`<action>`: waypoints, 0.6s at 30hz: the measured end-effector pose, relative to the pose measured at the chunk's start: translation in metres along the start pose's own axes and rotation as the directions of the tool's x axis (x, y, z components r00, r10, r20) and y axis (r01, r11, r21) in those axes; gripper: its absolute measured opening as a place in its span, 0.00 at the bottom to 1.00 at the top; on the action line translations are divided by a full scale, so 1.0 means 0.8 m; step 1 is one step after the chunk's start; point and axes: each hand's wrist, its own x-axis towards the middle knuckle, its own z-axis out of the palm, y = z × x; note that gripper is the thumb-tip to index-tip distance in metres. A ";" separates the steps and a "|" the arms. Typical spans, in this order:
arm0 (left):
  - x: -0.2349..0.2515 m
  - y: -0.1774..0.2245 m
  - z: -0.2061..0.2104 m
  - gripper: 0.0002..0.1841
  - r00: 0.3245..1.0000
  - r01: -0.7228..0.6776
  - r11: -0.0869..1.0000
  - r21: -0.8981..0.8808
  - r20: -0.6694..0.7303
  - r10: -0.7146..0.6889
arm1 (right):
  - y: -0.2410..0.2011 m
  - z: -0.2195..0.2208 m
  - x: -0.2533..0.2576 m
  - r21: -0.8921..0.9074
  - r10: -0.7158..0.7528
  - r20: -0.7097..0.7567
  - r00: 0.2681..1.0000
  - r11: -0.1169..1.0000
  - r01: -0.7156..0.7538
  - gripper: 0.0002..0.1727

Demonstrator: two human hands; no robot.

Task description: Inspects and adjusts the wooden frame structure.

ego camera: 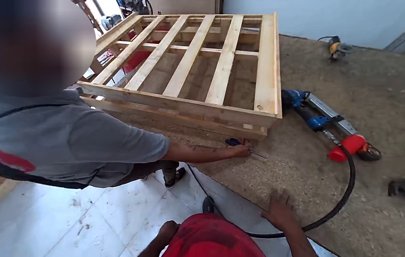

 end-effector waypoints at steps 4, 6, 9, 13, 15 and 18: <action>-0.007 0.007 -0.005 0.28 1.000 0.024 1.000 0.016 0.004 -0.024 | 0.000 0.001 0.000 -0.002 -0.008 -0.007 1.000 1.000 0.008 0.76; -0.008 0.011 -0.007 0.28 0.999 0.038 0.999 0.028 0.015 -0.038 | 0.000 0.001 0.000 -0.016 -0.009 -0.016 1.000 1.000 0.009 0.76; -0.008 0.012 -0.008 0.28 0.999 0.040 0.999 0.012 0.015 -0.041 | 0.000 0.002 0.001 -0.030 -0.009 -0.012 1.000 1.000 0.009 0.75; -0.003 0.010 -0.004 0.28 0.999 0.046 0.999 -0.002 0.005 -0.046 | 0.003 0.007 0.005 -0.030 -0.018 -0.025 1.000 0.999 0.017 0.76; -0.003 0.013 -0.005 0.28 0.998 0.056 0.998 -0.001 0.011 -0.056 | 0.003 0.006 0.005 -0.025 -0.017 -0.023 1.000 1.000 0.016 0.77; -0.006 0.016 -0.008 0.28 0.998 0.053 0.999 -0.007 0.018 -0.053 | 0.004 0.004 0.005 -0.022 -0.013 -0.007 1.000 1.000 0.013 0.76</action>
